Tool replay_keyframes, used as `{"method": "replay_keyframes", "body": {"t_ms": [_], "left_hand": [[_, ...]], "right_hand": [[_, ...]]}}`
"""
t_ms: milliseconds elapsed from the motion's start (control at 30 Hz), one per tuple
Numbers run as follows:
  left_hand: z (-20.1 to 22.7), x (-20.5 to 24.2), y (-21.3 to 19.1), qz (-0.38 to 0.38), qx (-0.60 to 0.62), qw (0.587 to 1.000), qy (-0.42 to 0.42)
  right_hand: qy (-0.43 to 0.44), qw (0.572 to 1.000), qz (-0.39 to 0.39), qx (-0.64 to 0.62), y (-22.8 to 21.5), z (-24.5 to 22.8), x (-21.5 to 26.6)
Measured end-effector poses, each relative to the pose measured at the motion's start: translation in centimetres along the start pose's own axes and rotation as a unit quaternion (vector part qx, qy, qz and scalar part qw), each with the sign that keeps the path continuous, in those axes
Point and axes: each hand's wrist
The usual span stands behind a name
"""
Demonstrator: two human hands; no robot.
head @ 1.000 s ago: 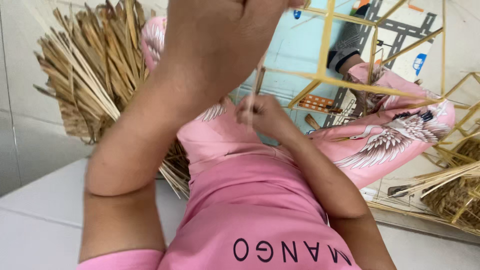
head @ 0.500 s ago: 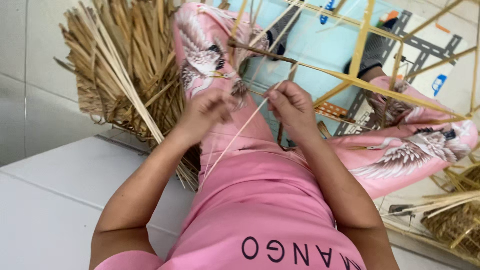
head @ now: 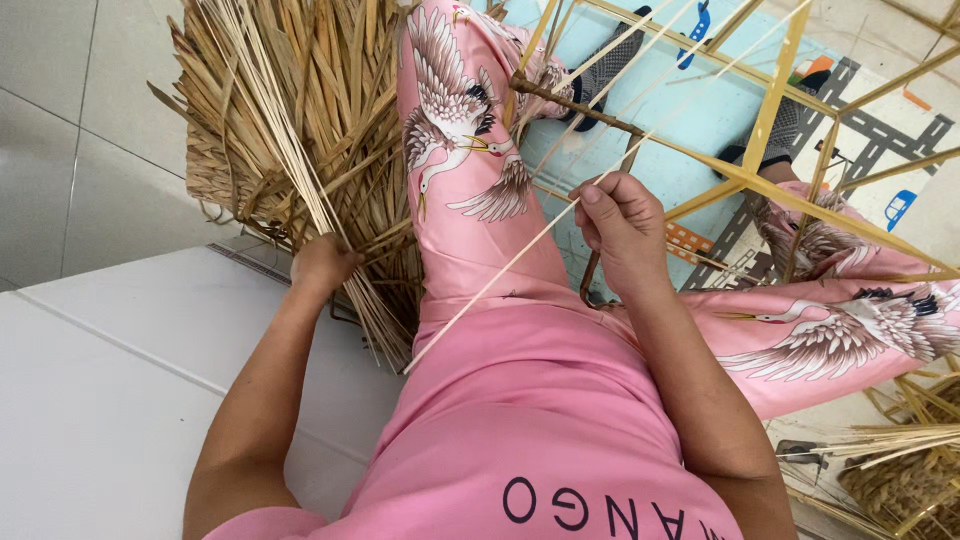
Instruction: The person weaves together thin strips of dried plant material around a wooden frame by hand, pulling the strips through and tying them to secure the structure.
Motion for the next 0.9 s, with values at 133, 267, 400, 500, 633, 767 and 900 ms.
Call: {"method": "replay_keyframes", "body": {"t_ms": [133, 267, 400, 500, 633, 767, 900], "left_hand": [[3.9, 1.9, -2.5, 0.081, -0.060, 0.994, 0.044], [11.2, 6.6, -4.0, 0.093, 0.168, 0.930, 0.313], [19.5, 11.8, -2.7, -0.153, 0.212, 0.861, 0.436], [23.6, 12.8, -2.6, -0.247, 0.154, 0.833, 0.471], [26.9, 13.0, -4.0, -0.291, 0.100, 0.851, 0.426], [30.8, 13.7, -7.6, -0.207, 0.124, 0.841, 0.484], [35.2, 13.2, -10.7, -0.118, 0.207, 0.751, 0.616]], "right_hand": [[0.008, 1.000, 0.003, 0.004, -0.2, 0.2, 0.1], [0.028, 1.000, 0.004, 0.012, -0.2, 0.8, 0.1], [0.024, 1.000, -0.006, 0.015, -0.4, 1.4, 0.1], [0.030, 0.999, 0.007, 0.020, -0.9, 1.7, 0.3], [-0.041, 0.999, 0.021, -0.024, -1.9, 2.1, 0.7], [-0.072, 0.996, 0.060, -0.011, -2.1, 1.6, 0.3], [-0.038, 0.997, 0.071, 0.019, -3.0, 1.4, -1.5]]}}
Point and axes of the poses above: each hand's wrist, its own x-axis away from the middle knuckle, its own y-axis out of the palm, z = x × y, and after that the axes turned 14 degrees about x, right-handed
